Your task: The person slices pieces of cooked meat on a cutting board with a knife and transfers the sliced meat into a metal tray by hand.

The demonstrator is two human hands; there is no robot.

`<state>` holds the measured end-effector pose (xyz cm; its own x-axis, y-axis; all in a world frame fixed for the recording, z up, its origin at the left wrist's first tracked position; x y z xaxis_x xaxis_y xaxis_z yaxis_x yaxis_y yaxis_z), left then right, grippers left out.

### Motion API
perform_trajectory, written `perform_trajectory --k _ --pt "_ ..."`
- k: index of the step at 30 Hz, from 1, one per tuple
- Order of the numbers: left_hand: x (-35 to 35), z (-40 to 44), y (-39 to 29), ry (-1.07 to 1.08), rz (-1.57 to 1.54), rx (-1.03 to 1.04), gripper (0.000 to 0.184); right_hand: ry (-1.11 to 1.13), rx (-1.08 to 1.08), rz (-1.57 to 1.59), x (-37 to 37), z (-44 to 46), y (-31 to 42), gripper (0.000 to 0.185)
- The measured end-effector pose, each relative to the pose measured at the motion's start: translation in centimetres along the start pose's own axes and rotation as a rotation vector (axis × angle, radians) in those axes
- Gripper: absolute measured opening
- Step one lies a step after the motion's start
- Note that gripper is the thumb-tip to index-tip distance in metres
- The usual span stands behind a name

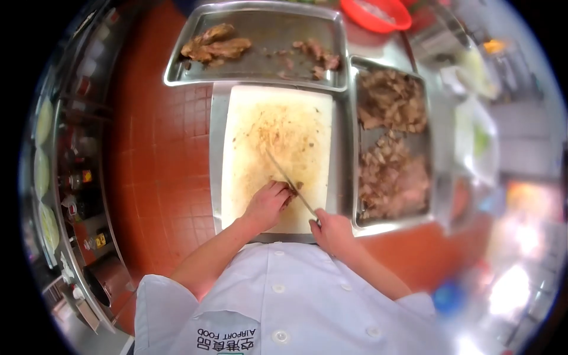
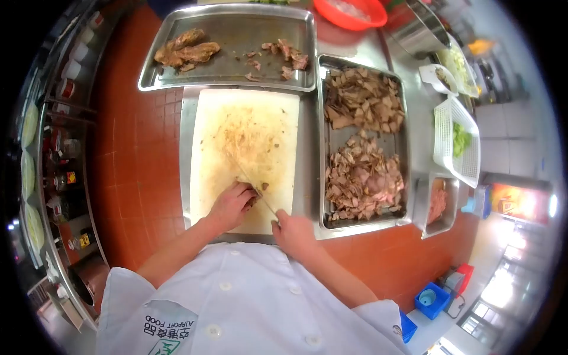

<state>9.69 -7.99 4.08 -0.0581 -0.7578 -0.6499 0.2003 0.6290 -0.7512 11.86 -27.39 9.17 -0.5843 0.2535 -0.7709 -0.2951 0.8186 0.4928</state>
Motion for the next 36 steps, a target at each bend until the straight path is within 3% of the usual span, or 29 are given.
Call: perform_trajectory --k 2,5,8,14,17,20,26,31,36 --pt "-0.1 0.2 0.2 -0.015 0.011 0.01 0.026 0.032 0.003 0.005 0.2 -0.7 0.1 0.018" --pt "0.3 -0.2 0.4 0.024 -0.001 -0.005 0.026 -0.097 -0.045 -0.025 3.9 3.9 -0.6 0.019" --pt "0.0 0.1 0.5 0.055 0.015 0.006 0.027 -0.157 -0.074 0.043 2.4 6.0 0.1 0.019" --pt "-0.3 -0.1 0.1 -0.002 -0.014 -0.026 0.026 0.079 0.038 0.006 -0.1 -0.2 0.5 0.018" --pt "0.7 -0.6 0.5 -0.003 -0.023 -0.007 0.025 -0.049 -0.007 -0.054 4.4 3.5 -1.1 0.017" --pt "0.4 -0.9 0.7 0.048 0.008 -0.007 0.023 -0.099 -0.014 0.03 3.2 7.7 0.4 0.018" --pt "0.2 -0.5 0.5 -0.016 -0.032 -0.034 0.028 0.075 -0.019 -0.016 -0.3 0.9 0.5 0.019" --pt "0.3 -0.6 0.7 -0.002 -0.006 -0.009 0.028 -0.015 -0.035 -0.059 3.6 5.9 0.3 0.017" --pt "0.1 -0.7 0.7 -0.041 0.022 -0.025 0.022 -0.004 -0.017 0.016 1.0 5.2 1.0 0.017"
Point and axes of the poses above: each hand's wrist, its own z-axis towards the middle knuckle, its own x-axis out of the palm, y = z × x, the point moved 4 cm from there along z, towards the middle knuckle, and after that the axes turned 1 degree about -x, right-handed, at the moved point
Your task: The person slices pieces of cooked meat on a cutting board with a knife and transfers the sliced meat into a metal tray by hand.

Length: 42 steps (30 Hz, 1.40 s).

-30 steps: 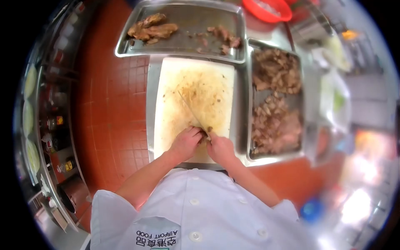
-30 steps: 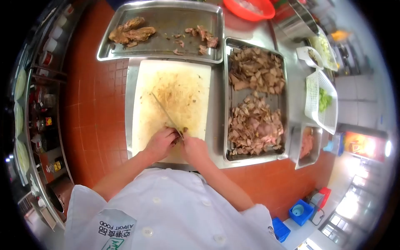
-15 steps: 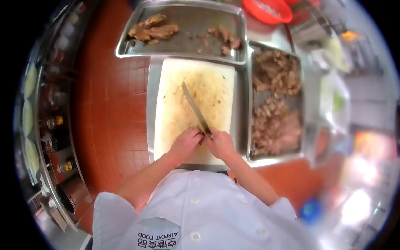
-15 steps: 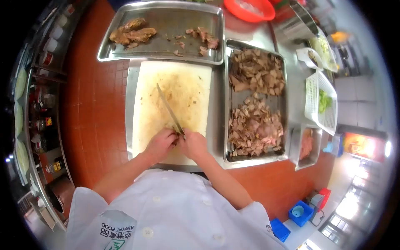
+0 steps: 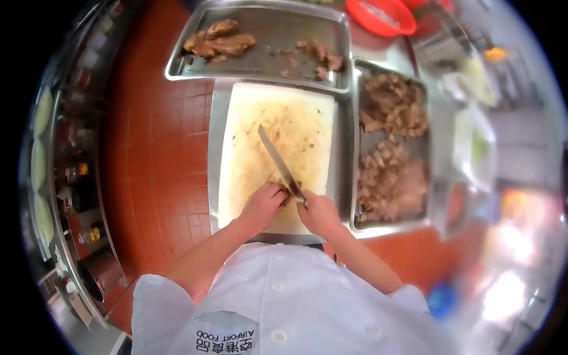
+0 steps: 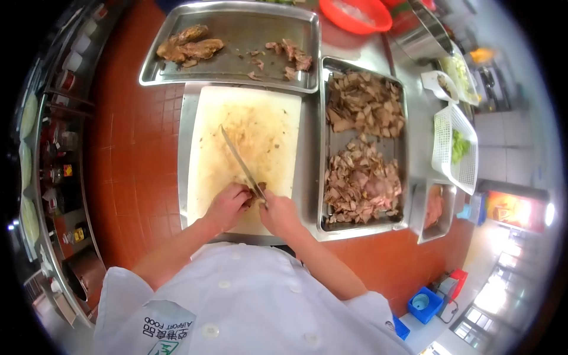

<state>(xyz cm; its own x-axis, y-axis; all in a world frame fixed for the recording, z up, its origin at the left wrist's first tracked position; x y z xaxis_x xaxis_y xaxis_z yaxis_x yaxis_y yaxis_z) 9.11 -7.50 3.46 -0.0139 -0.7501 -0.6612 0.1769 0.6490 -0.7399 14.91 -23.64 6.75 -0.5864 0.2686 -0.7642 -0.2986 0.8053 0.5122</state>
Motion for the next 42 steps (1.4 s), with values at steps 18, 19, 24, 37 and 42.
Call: perform_trajectory --k 18,19,24,37,42 --pt "-0.1 -0.2 0.2 -0.037 -0.08 0.058 0.024 0.055 0.033 -0.064 1.7 -3.2 -0.5 0.019" --pt "0.0 -0.2 0.1 -0.026 -0.077 0.067 0.023 -0.015 0.013 -0.064 3.4 -1.1 -0.4 0.018" --pt "-0.4 0.0 0.1 -0.053 -0.085 0.037 0.023 -0.027 -0.012 0.002 0.7 1.3 0.6 0.019" --pt "-0.1 -0.7 0.3 -0.023 -0.108 -0.003 0.028 -0.013 -0.004 -0.002 1.1 0.0 0.3 0.021" --pt "0.2 -0.5 0.5 -0.089 -0.108 0.026 0.026 0.128 0.032 -0.077 0.4 -4.1 0.4 0.02"
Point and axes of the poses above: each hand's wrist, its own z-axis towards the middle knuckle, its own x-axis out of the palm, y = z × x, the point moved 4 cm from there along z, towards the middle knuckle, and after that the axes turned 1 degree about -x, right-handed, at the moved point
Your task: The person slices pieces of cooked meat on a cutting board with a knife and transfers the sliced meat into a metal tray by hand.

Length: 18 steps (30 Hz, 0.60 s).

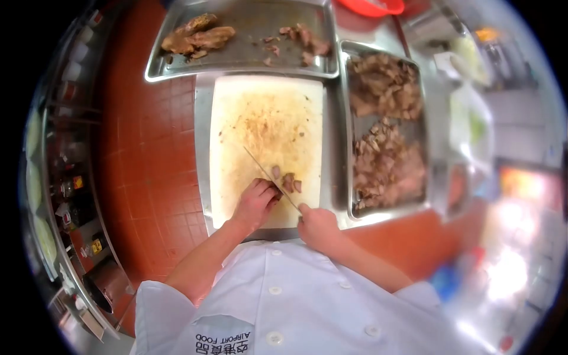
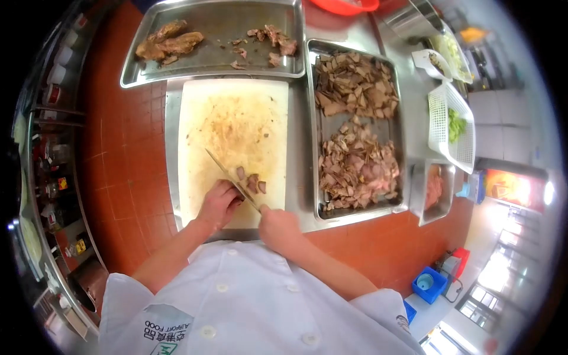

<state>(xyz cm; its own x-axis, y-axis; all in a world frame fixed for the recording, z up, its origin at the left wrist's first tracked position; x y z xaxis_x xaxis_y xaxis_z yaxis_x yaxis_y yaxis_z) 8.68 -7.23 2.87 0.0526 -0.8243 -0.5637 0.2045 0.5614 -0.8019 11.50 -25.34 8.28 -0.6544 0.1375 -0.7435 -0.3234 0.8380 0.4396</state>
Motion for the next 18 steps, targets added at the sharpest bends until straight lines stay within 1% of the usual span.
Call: perform_trajectory --k 2,5,8,11,15,17,18 --pt "0.1 -0.3 -0.2 0.008 -0.004 -0.001 0.025 -0.11 -0.025 0.027 2.2 3.0 0.1 0.017" --pt "-0.2 -0.3 -0.4 0.031 -0.001 0.004 0.023 -0.186 -0.072 0.091 1.9 6.6 0.8 0.018" --pt "-0.4 -0.3 -0.2 0.008 -0.01 -0.021 0.022 -0.127 0.004 0.116 -0.4 2.6 0.5 0.015" --pt "-0.2 -0.2 -0.2 -0.025 -0.029 -0.004 0.021 0.056 0.023 0.048 -0.7 -1.3 0.0 0.017" --pt "-0.2 -0.4 -0.5 -0.016 -0.013 -0.017 0.021 -0.112 -0.015 0.041 3.5 3.0 -0.4 0.017" --pt "-0.4 -0.5 -0.4 0.007 -0.001 -0.015 0.022 -0.194 -0.057 0.038 3.6 5.4 0.0 0.017" --pt "-0.3 -0.5 -0.3 0.02 0.006 -0.012 0.023 -0.177 -0.019 0.069 2.8 5.0 0.0 0.017"
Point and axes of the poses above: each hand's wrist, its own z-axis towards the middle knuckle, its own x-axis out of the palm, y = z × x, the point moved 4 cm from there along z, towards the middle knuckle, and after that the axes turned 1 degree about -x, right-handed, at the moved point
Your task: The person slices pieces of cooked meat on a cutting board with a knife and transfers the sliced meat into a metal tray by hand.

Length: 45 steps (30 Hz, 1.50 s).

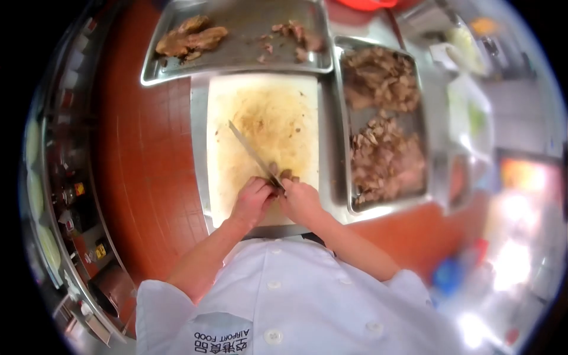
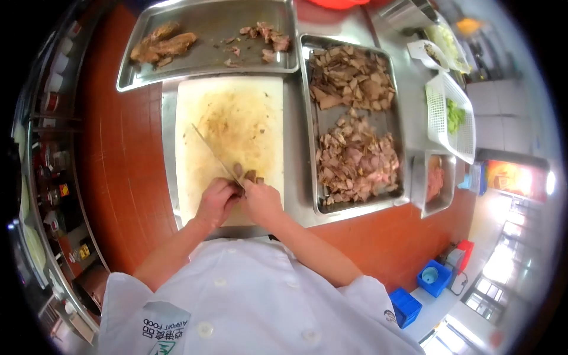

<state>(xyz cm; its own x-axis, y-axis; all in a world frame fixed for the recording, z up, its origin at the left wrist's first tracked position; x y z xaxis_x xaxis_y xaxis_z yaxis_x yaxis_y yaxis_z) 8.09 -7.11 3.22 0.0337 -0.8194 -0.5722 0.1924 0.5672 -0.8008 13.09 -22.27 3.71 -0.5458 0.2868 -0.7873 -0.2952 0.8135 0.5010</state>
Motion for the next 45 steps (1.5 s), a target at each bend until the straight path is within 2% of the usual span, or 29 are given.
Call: perform_trajectory --k 2,5,8,11,14,20,23,26,29,34,38,41,45 --pt "0.0 0.3 0.2 -0.021 0.0 0.003 0.024 0.053 0.062 0.047 -2.9 -1.4 0.8 0.015" --pt "0.1 0.3 0.1 -0.047 -0.021 0.014 0.025 0.184 0.038 0.045 -4.4 -5.4 0.5 0.014" --pt "0.0 0.0 0.2 -0.048 0.006 0.011 0.023 0.149 0.049 0.012 -2.4 -5.1 0.1 0.013" --pt "0.2 0.0 0.5 -0.058 0.007 0.02 0.023 0.035 0.0 -0.013 0.2 -0.2 0.7 0.013" --pt "-0.1 0.3 0.5 -0.052 -0.006 0.015 0.023 -0.063 -0.037 0.074 -0.9 -0.1 0.5 0.012" --pt "-0.2 -0.1 0.4 -0.079 -0.005 0.013 0.023 0.178 0.058 0.011 -3.0 -6.4 0.2 0.014" --pt "0.1 -0.2 0.4 -0.09 -0.003 0.045 0.023 0.107 0.05 -0.034 0.4 -2.4 0.5 0.016" --pt "-0.3 -0.2 0.3 -0.032 0.006 0.04 0.021 -0.043 -0.06 0.032 -0.2 0.1 1.1 0.013" --pt "-1.2 -0.6 -0.1 -0.012 0.035 0.005 0.021 0.03 0.013 0.082 -1.7 -1.6 0.9 0.012" --pt "-1.4 -0.8 -0.1 -0.042 -0.002 -0.003 0.024 0.12 0.011 0.029 -4.0 -5.9 0.9 0.013" --pt "-1.2 -0.7 0.2 -0.037 -0.003 0.018 0.023 0.193 0.016 -0.018 -3.2 -6.9 0.4 0.013" --pt "-1.0 -0.8 0.5 -0.076 -0.002 0.033 0.02 0.117 0.018 -0.056 0.1 -3.4 0.9 0.013" --pt "-0.6 -1.2 0.7 -0.05 -0.02 -0.003 0.023 0.014 -0.036 0.004 -0.1 0.0 1.9 0.014"
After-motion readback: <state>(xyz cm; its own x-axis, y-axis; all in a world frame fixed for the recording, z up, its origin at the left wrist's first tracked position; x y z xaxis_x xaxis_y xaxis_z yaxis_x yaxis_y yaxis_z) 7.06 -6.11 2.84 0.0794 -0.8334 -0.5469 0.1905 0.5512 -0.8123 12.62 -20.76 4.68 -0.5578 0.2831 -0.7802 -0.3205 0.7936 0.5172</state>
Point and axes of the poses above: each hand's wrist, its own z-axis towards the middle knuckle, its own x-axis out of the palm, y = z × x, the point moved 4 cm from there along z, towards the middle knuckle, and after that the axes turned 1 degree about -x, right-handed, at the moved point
